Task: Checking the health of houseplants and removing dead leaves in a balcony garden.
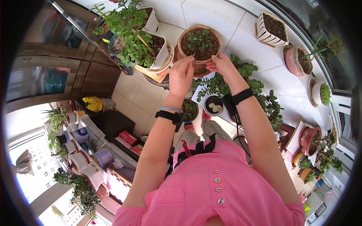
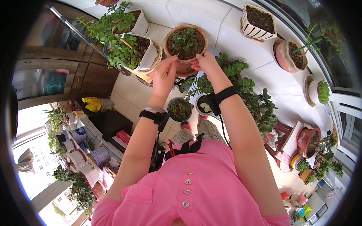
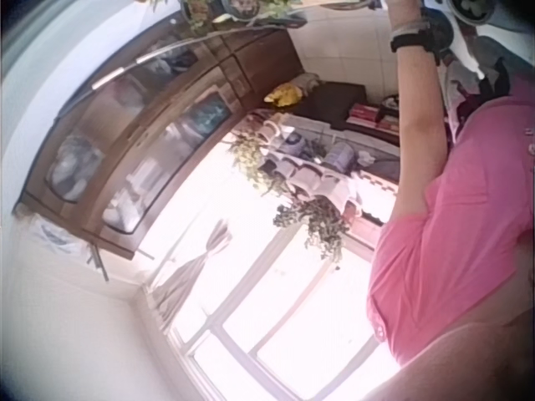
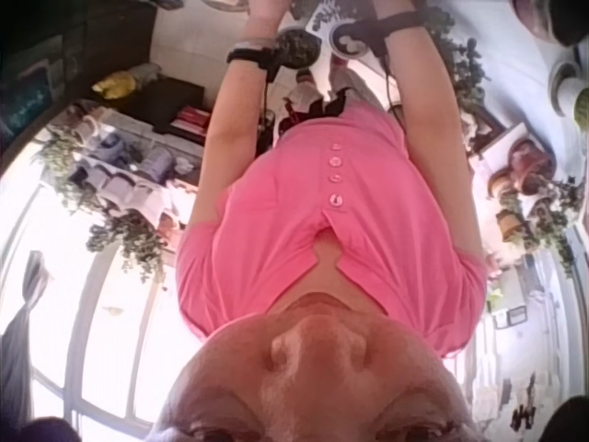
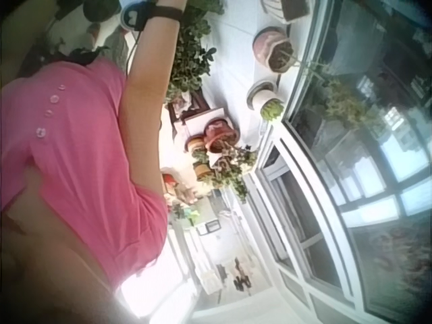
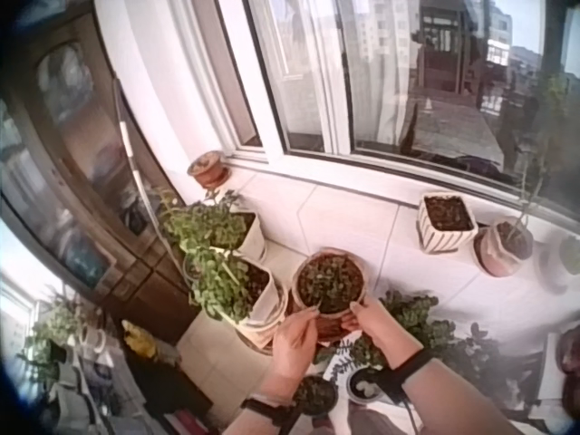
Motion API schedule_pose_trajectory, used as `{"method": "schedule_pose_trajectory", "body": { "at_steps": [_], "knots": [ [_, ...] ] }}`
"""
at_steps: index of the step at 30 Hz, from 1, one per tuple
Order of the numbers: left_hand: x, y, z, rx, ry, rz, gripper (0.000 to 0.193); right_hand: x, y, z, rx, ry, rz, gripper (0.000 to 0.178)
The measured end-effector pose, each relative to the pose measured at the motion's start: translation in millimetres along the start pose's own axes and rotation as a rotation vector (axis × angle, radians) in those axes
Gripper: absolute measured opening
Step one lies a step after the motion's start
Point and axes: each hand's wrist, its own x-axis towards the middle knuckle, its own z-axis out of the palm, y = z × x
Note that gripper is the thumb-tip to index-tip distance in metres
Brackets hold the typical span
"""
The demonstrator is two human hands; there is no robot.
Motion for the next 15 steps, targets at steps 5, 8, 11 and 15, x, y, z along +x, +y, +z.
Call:
{"method": "schedule_pose_trajectory", "body": {
  "at_steps": [5,8,11,15],
  "knots": [
    [-3,9,-11,0.007,-0.054,-0.046,0.013,-1,0,-3,0.002,0.008,0.006,0.026],
    [1,20,-13,-0.01,-0.023,-0.083,0.013,-1,1,-2,0.004,0.005,0.002,0.026],
    [4,7,-5,0.034,-0.031,0.126,0.013,-1,0,1,-0.002,0.002,0.001,0.026],
    [0,4,-3,0.085,-0.021,0.132,0.014,1,2,-1,0.005,-0.005,0.001,0.026]
  ]
}}
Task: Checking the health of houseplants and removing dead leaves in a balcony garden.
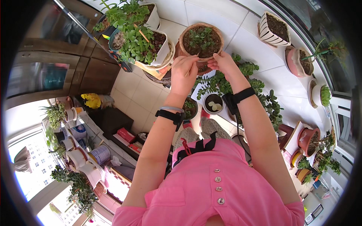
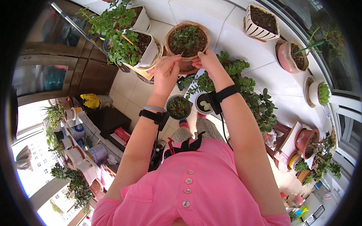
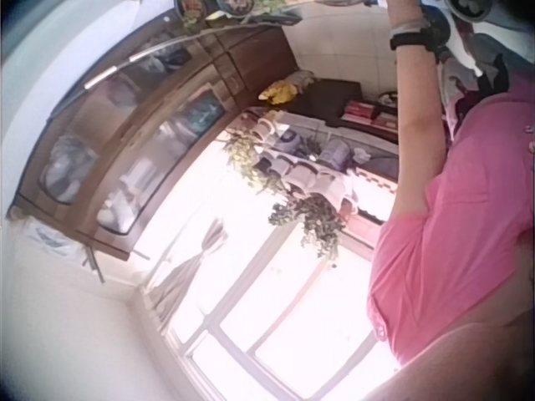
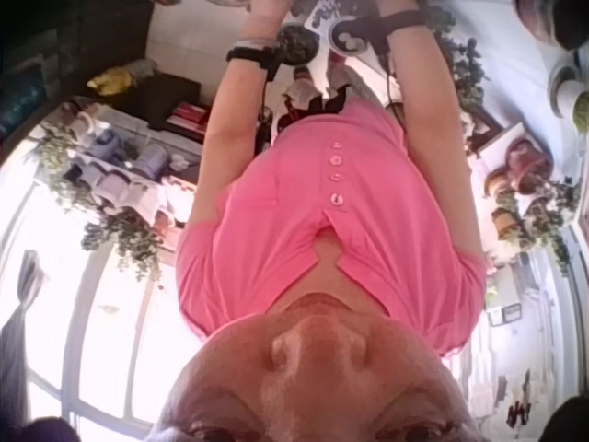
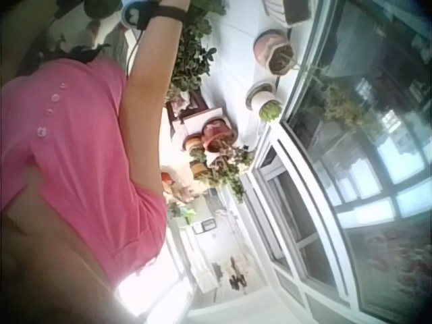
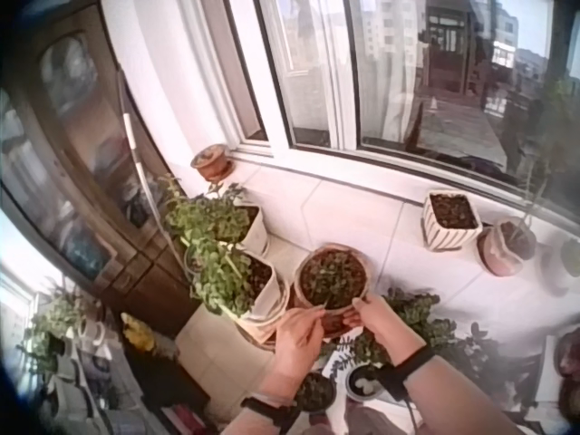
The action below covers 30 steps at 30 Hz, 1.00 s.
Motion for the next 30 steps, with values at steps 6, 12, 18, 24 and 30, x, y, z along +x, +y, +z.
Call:
{"method": "schedule_pose_trajectory", "body": {
  "at_steps": [6,12,18,24,30],
  "knots": [
    [0,5,-5,0.033,0.022,-0.05,0.014,0,0,-1,0.005,0.008,-0.002,0.025],
    [1,-5,3,0.028,0.047,-0.023,0.014,1,0,0,0.0,0.0,-0.003,0.024],
    [0,-4,5,0.091,-0.004,0.021,0.017,-2,-1,0,0.011,0.003,-0.001,0.025],
    [5,-7,14,0.141,-0.004,0.029,0.016,-3,-2,2,0.01,0.01,0.002,0.025],
    [-8,2,13,0.192,0.038,0.024,0.017,2,4,-1,0.039,0.025,-0.028,0.021]
  ]
}}
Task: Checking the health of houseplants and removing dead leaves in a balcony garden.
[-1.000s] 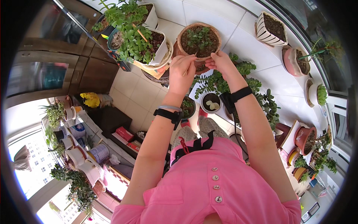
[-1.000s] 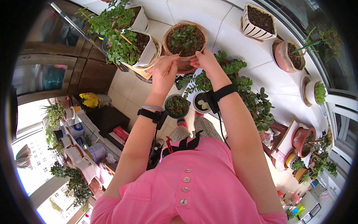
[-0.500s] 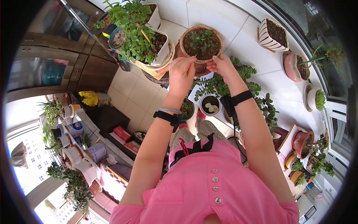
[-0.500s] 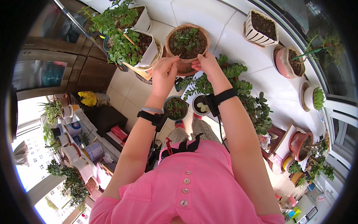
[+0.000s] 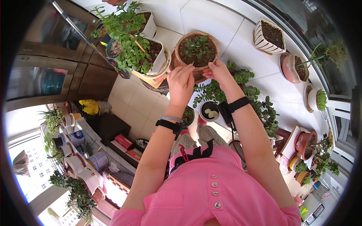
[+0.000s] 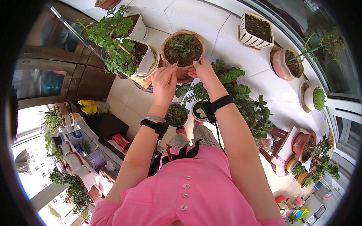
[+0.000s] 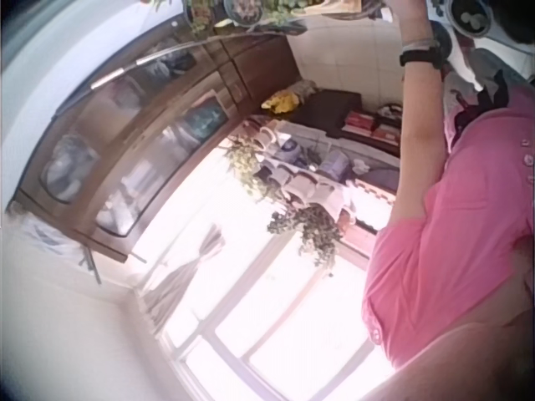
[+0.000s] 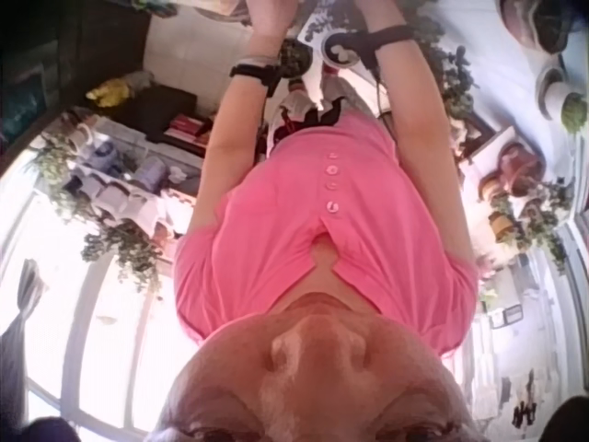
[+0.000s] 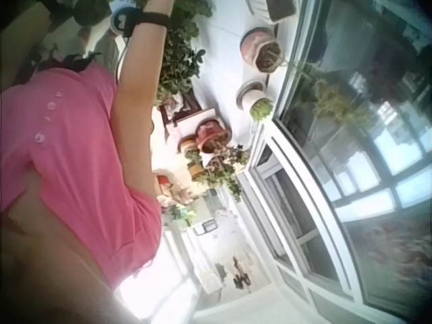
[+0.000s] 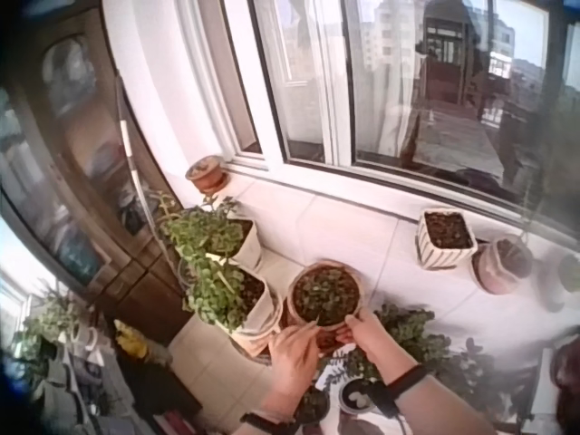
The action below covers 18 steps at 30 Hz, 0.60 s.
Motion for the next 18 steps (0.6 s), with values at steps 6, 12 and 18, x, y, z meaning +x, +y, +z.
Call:
{"method": "schedule_pose_trajectory", "body": {
  "at_steps": [6,12,18],
  "knots": [
    [5,5,3,0.076,0.024,0.002,0.018,-2,-2,3,0.024,-0.006,0.007,0.023],
    [10,11,10,0.183,-0.032,0.011,0.017,0,-1,0,0.028,-0.022,-0.013,0.021],
    [8,17,6,0.282,-0.107,0.121,0.024,-1,-1,3,0.044,0.0,0.001,0.02]
  ]
}}
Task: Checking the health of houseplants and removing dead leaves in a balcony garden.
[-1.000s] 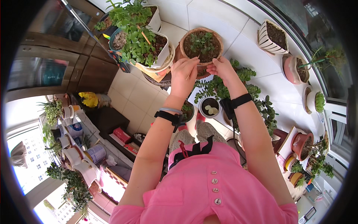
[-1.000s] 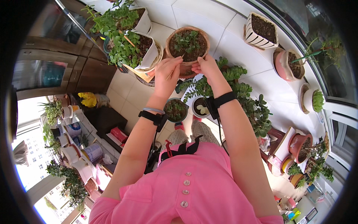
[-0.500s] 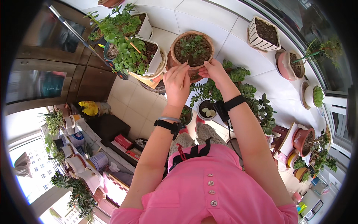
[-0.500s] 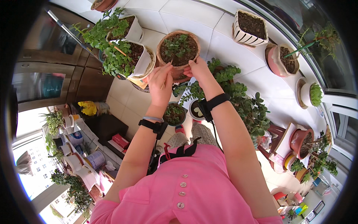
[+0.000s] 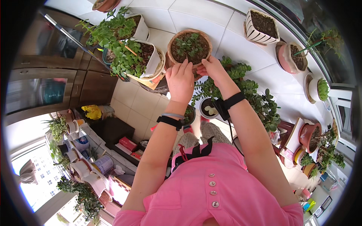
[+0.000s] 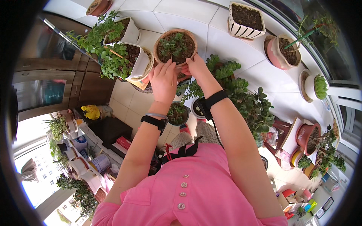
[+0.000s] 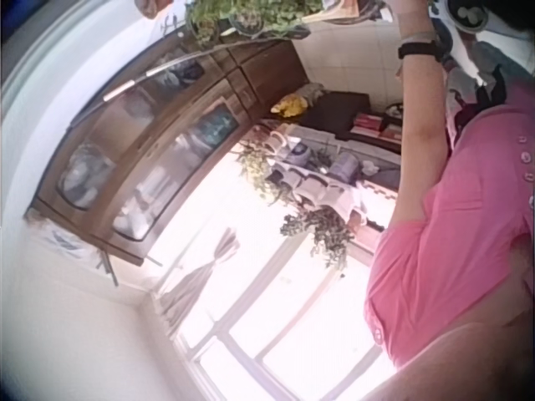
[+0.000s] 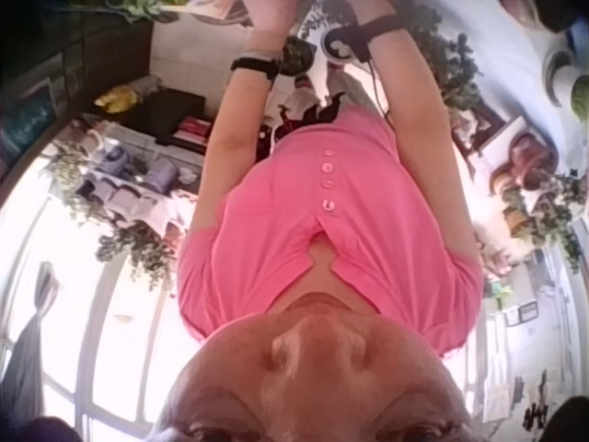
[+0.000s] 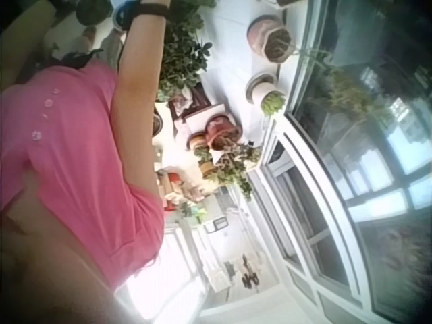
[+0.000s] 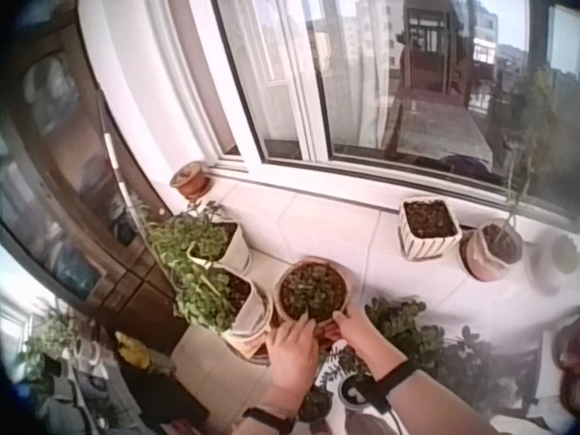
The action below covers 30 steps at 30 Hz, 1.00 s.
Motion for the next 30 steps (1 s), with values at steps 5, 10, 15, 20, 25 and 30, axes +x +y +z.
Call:
{"method": "schedule_pose_trajectory", "body": {
  "at_steps": [5,10,15,20,25,30],
  "knots": [
    [2,-1,6,0.048,-0.034,-0.004,0.028,-2,-1,0,-0.001,0.007,-0.011,0.022],
    [-7,4,4,0.04,-0.01,-0.008,0.03,-3,-2,0,0.018,0.015,-0.006,0.022],
    [-1,0,6,0.041,0.002,-0.033,0.027,-4,-3,2,0.014,0.009,-0.013,0.022],
    [0,1,9,0.019,0.001,-0.048,0.025,-5,-5,1,0.008,0.006,-0.004,0.021],
    [-3,4,7,0.015,0.0,-0.041,0.026,-2,-3,-1,0.01,0.005,-0.007,0.021],
    [-1,-2,10,0.035,-0.003,-0.044,0.026,-6,-6,1,-0.003,-0.008,-0.012,0.022]
  ]
}}
